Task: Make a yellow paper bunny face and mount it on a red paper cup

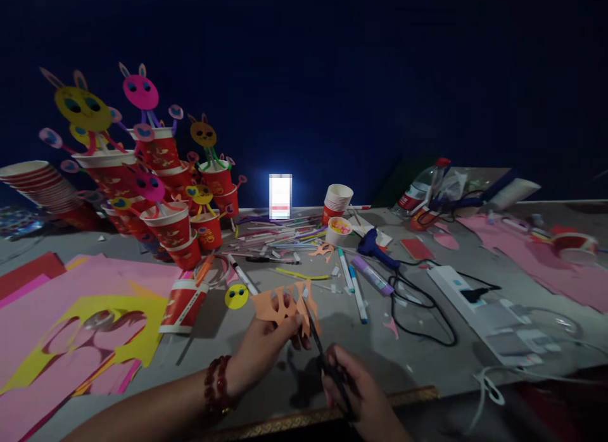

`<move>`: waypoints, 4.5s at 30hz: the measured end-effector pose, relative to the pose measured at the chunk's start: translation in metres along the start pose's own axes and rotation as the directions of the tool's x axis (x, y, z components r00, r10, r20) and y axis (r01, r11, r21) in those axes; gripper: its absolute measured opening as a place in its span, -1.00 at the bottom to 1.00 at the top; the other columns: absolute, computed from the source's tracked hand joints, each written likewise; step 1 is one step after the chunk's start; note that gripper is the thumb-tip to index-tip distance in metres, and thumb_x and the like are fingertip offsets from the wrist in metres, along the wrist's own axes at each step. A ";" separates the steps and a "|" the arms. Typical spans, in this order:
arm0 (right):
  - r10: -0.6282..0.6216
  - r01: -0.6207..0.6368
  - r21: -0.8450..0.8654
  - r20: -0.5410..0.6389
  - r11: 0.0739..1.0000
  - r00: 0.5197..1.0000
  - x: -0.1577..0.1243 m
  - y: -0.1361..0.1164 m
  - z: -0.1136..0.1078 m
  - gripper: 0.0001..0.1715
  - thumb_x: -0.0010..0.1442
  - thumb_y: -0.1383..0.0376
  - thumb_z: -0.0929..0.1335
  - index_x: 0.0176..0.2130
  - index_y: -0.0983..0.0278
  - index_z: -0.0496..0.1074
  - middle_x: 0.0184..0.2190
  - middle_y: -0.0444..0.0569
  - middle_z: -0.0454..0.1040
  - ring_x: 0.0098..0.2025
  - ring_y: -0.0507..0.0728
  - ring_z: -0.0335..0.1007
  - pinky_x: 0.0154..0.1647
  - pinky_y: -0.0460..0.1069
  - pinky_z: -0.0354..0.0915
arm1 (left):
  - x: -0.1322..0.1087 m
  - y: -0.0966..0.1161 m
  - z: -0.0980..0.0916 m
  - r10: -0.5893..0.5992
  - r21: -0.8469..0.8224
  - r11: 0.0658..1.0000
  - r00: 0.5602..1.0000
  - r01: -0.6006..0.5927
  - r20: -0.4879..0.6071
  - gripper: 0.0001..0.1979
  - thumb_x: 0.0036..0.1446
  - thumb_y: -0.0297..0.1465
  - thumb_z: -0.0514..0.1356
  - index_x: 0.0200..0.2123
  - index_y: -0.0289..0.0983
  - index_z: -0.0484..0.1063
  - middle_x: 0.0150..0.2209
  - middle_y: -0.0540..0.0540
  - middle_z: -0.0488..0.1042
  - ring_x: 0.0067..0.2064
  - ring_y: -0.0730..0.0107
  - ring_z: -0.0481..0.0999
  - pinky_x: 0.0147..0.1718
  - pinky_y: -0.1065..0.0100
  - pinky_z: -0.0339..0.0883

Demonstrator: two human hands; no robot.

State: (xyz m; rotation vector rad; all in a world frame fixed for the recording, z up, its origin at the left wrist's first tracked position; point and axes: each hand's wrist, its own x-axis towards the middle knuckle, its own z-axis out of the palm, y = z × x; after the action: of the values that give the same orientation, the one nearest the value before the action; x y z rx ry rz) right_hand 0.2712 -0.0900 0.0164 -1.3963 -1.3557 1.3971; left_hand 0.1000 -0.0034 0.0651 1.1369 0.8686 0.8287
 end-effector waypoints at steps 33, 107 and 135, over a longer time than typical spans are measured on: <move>-0.001 0.004 -0.090 0.039 0.996 0.999 0.005 0.003 -0.019 -0.58 0.15 0.02 0.35 -0.47 0.20 0.13 -0.55 -0.23 0.14 -0.50 0.02 0.10 -0.48 -0.11 0.11 | 0.006 0.005 -0.022 0.010 -0.152 0.988 0.994 -0.027 -0.111 -0.74 0.11 -0.22 0.28 -0.23 -0.29 0.48 -0.30 -0.07 0.53 -0.24 0.25 0.50 -0.25 0.36 0.35; 0.299 -0.269 -0.135 0.338 0.954 0.892 0.013 -0.031 -0.054 -0.58 -0.12 0.24 0.44 -0.57 0.22 0.07 -0.69 -0.32 0.16 -0.66 -0.11 0.02 -0.64 -0.18 -0.05 | 0.030 0.040 -0.055 -0.129 0.230 0.971 0.944 0.058 0.305 -0.77 0.09 -0.30 0.28 -0.46 -0.29 0.33 -0.51 0.05 0.43 -0.51 0.56 0.39 -0.51 0.52 0.29; 0.290 -0.253 -0.154 0.312 0.955 0.905 0.013 -0.030 -0.053 -0.63 -0.13 0.29 0.40 -0.57 0.22 0.07 -0.70 -0.32 0.16 -0.65 -0.09 0.07 -0.62 -0.18 -0.05 | 0.029 0.040 -0.055 -0.122 0.235 0.971 0.946 0.050 0.300 -0.76 0.09 -0.26 0.28 -0.44 -0.28 0.34 -0.50 0.05 0.42 -0.49 0.54 0.39 -0.49 0.51 0.30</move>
State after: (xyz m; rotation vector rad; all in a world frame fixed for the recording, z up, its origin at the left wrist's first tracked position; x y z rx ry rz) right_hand 0.3160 -0.0626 0.0509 -1.5159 -1.5103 1.8336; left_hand 0.0590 0.0530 0.0892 1.3756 0.7522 0.4664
